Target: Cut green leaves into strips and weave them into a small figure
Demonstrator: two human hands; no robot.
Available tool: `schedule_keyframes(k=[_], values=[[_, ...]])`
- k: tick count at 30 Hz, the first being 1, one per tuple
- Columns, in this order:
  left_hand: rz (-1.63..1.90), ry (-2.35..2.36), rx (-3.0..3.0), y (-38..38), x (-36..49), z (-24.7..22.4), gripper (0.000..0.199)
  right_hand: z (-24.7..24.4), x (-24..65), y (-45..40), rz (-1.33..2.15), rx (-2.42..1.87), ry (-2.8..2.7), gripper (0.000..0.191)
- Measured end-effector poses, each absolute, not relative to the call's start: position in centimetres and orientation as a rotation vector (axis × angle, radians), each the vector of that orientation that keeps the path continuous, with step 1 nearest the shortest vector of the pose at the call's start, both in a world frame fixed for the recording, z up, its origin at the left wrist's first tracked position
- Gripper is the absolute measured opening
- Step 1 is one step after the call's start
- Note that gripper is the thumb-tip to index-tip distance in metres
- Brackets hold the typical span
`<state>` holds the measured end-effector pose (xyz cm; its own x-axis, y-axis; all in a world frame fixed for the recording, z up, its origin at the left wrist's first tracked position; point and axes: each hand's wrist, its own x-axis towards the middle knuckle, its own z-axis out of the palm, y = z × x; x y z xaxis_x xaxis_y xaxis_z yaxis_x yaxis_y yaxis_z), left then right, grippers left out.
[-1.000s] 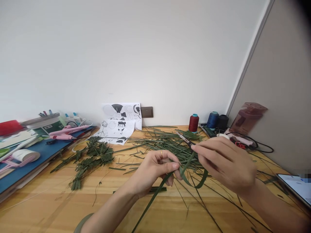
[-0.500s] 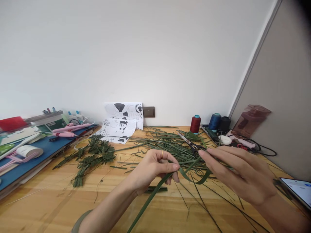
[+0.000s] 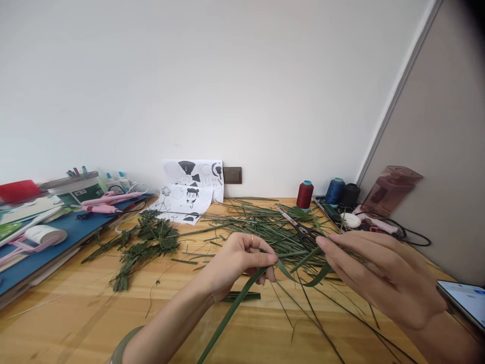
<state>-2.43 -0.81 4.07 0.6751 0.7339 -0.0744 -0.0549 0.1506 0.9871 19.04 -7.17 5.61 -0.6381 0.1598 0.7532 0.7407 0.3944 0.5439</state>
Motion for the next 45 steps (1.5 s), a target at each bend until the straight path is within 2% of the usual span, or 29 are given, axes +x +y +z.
schedule_keyframes(k=[6, 11, 17, 22, 27, 39, 45], values=[[0.636, 0.658, 1.285, -0.8, -2.5, 4.3, 0.014, 5.6, 18.9, -6.7, -1.359, -0.674, -2.004, 0.019], [0.639, 0.651, 1.252, -1.1, -2.3, 4.4, 0.013, 5.5, 18.5, -6.6, -1.325, -0.639, -2.075, 0.019], [0.623, 0.633, 1.200, -1.9, -2.1, 4.6, 0.014, 4.0, 18.1, -6.3, -0.939, -0.570, -2.217, 0.029], [0.636, 0.626, 1.168, -2.4, -2.0, 4.7, 0.015, 3.2, 17.6, -6.1, -0.670, -0.689, -2.128, 0.023], [0.621, 0.624, 1.260, -2.8, -1.8, 4.7, 0.015, 3.4, 16.5, -5.8, -0.453, -0.585, -2.073, 0.022], [1.184, 0.518, 1.808, -4.1, -1.9, 5.1, 0.006, 4.4, 15.8, -5.6, -0.314, -0.634, -2.033, 0.030], [1.299, 0.604, 1.645, -3.2, -1.7, 4.4, 0.006, 3.4, 15.7, -5.4, -0.211, -1.061, -1.732, 0.021]])
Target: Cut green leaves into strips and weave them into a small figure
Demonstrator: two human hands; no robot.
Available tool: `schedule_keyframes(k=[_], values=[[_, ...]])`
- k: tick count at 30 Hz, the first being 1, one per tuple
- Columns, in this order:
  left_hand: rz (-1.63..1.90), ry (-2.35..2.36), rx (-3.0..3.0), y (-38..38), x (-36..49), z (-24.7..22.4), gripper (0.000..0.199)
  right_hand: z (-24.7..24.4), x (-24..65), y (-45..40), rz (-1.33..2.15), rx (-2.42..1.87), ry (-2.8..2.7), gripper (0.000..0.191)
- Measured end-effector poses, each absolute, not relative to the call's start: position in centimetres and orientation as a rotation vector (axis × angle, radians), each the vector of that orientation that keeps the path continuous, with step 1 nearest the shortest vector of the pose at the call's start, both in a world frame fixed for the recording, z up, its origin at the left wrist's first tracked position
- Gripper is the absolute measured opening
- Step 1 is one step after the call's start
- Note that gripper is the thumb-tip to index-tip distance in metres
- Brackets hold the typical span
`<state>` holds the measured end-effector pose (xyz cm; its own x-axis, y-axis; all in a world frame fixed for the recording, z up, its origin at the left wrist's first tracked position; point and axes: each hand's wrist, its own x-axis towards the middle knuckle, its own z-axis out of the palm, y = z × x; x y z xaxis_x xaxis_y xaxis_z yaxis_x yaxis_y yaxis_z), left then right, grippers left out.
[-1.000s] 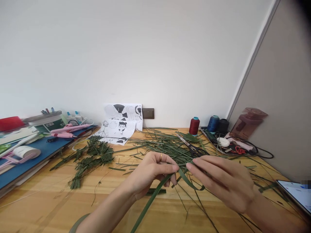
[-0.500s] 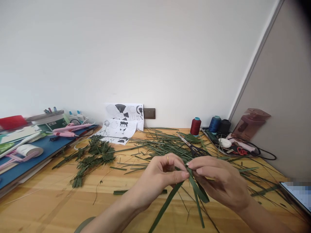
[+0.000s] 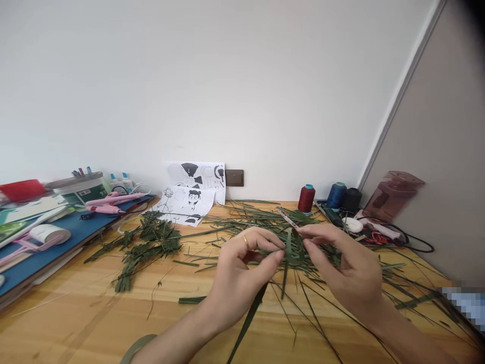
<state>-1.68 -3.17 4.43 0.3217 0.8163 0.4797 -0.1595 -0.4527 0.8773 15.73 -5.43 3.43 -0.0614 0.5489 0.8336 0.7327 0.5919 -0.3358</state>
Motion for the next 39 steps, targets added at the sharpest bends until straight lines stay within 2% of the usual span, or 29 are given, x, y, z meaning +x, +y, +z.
schedule_keyframes(k=[5, 10, 12, 15, 20, 26, 30, 34, 39], values=[[1.362, 0.657, 1.452, -2.3, -1.6, 4.1, 0.007, 3.0, 14.7, -6.2, 0.076, -1.165, -1.597, 0.009], [1.387, 0.701, 1.298, -2.0, -1.2, 3.4, 0.008, 2.3, 12.8, -6.4, 0.733, -1.070, -1.497, 0.027], [1.358, 0.699, 1.265, -2.2, -0.9, 3.1, 0.008, 2.3, 12.3, -6.4, 0.893, -1.031, -1.424, 0.028], [1.310, 0.671, 1.280, -2.4, -0.4, 2.7, 0.009, 2.7, 11.8, -6.3, 0.984, -1.058, -1.320, 0.023], [1.334, 0.696, 1.431, -2.1, -0.2, 2.3, 0.006, 3.5, 12.2, -6.1, 1.158, -1.154, -1.335, 0.034], [1.015, 0.663, 1.449, -1.7, -0.8, 3.3, 0.005, 4.6, 13.8, -5.9, 1.390, -1.140, -1.464, 0.038], [0.934, 0.750, 1.375, -1.6, -0.9, 3.5, 0.006, 5.2, 14.2, -5.7, 1.430, -1.197, -1.500, 0.043], [1.003, 0.726, 1.112, -1.8, -0.4, 2.5, 0.009, 5.0, 13.3, -5.8, 1.209, -1.250, -1.397, 0.053], [1.061, 0.587, 0.837, -2.0, -0.1, 1.9, 0.009, 3.7, 12.3, -5.9, 1.038, -1.184, -1.341, 0.042]])
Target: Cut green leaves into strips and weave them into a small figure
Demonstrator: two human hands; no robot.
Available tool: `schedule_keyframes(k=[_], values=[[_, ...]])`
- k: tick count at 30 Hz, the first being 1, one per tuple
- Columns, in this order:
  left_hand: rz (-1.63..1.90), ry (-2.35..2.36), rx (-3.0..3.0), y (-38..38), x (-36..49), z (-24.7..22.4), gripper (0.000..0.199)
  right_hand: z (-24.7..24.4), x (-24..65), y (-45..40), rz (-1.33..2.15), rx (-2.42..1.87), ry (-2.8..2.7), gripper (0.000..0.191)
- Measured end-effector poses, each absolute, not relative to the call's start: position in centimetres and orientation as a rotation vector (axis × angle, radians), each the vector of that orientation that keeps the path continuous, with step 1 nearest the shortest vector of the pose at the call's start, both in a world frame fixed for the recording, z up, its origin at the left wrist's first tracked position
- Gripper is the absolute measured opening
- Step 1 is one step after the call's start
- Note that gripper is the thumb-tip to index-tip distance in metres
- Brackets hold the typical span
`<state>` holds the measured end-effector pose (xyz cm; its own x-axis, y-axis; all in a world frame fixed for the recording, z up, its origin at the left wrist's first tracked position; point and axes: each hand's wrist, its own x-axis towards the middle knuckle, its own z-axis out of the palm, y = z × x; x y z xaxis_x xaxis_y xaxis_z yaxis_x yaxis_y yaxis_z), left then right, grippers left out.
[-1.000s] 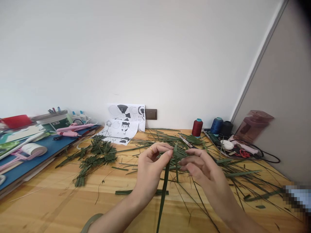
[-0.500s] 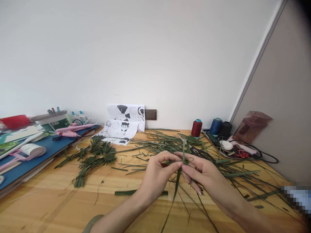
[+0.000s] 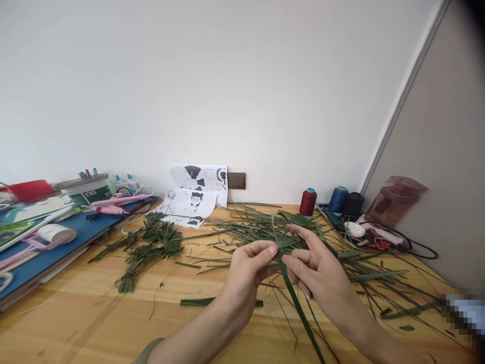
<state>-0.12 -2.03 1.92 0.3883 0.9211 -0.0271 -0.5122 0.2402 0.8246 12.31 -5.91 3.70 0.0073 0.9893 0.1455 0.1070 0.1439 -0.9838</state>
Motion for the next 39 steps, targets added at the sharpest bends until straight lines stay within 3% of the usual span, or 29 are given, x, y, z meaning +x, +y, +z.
schedule_keyframes(k=[3, 8, 12, 14, 22, 28, 39], values=[[1.091, 0.572, 0.784, -1.9, -0.3, 2.2, 0.011, 3.1, 12.3, -5.7, 1.080, -1.166, -1.315, 0.035], [1.182, 0.603, 0.686, -1.2, -1.0, 3.1, 0.013, 2.6, 13.3, -5.2, 1.204, -1.170, -1.358, 0.041], [1.295, 0.619, 0.604, -0.5, -2.0, 4.1, 0.013, 1.3, 15.5, -4.0, 1.537, -1.208, -1.679, 0.013], [1.334, 0.627, 0.585, -0.4, -2.4, 4.5, 0.013, 0.9, 16.7, -3.3, 1.605, -1.226, -1.815, 0.014], [1.291, 0.731, 0.982, -1.9, -1.6, 4.4, 0.011, 4.4, 16.2, -3.8, 0.910, -1.273, -1.881, 0.023], [1.266, 0.735, 1.242, -3.7, -0.9, 4.6, 0.004, 5.5, 13.1, -6.0, 0.778, -1.234, -1.684, 0.010], [1.232, 0.609, 1.071, -4.2, -0.9, 4.7, 0.004, 6.3, 13.6, -6.7, 0.784, -1.302, -1.818, 0.015]])
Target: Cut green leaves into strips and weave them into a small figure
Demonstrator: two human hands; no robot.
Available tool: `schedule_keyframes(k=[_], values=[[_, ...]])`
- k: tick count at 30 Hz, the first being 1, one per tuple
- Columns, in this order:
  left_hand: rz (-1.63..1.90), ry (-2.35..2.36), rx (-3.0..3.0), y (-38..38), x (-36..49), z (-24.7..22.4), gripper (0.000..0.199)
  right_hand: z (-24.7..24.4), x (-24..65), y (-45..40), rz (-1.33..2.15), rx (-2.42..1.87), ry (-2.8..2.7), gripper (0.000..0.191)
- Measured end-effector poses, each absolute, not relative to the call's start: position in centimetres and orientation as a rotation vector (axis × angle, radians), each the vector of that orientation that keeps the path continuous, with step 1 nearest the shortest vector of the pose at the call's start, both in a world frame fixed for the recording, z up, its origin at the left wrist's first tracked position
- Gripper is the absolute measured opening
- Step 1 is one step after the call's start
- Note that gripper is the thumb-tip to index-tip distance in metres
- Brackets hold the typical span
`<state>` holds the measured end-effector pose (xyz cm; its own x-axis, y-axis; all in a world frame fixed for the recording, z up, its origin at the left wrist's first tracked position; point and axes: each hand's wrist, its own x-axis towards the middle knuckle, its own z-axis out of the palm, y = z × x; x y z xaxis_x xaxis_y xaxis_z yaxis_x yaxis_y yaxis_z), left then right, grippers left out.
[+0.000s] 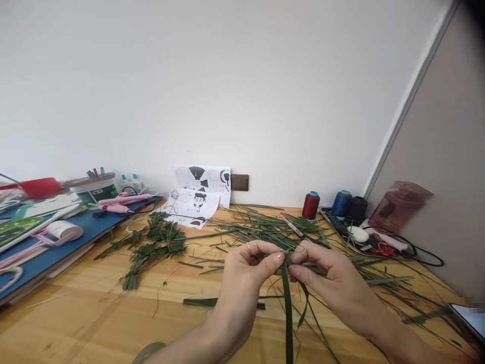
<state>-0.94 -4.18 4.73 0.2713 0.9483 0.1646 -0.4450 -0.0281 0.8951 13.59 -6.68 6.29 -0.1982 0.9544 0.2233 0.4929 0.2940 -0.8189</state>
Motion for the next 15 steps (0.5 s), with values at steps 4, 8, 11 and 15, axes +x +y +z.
schedule_keyframes(k=[4, 8, 11, 15], values=[[1.196, 0.589, 1.060, -4.0, -0.9, 4.7, 0.004, 6.8, 13.5, -6.9, 0.893, -1.227, -1.742, 0.014], [1.153, 0.635, 1.161, -3.8, -1.3, 5.0, 0.011, 6.7, 13.7, -6.6, 0.900, -1.211, -1.691, 0.014], [1.044, 0.683, 1.261, -3.9, -1.6, 5.5, 0.026, 6.4, 14.0, -6.4, 0.813, -1.228, -1.753, 0.014], [0.960, 0.729, 1.336, -4.2, -1.7, 6.2, 0.020, 6.2, 14.3, -6.6, 0.769, -1.277, -1.801, 0.017]])
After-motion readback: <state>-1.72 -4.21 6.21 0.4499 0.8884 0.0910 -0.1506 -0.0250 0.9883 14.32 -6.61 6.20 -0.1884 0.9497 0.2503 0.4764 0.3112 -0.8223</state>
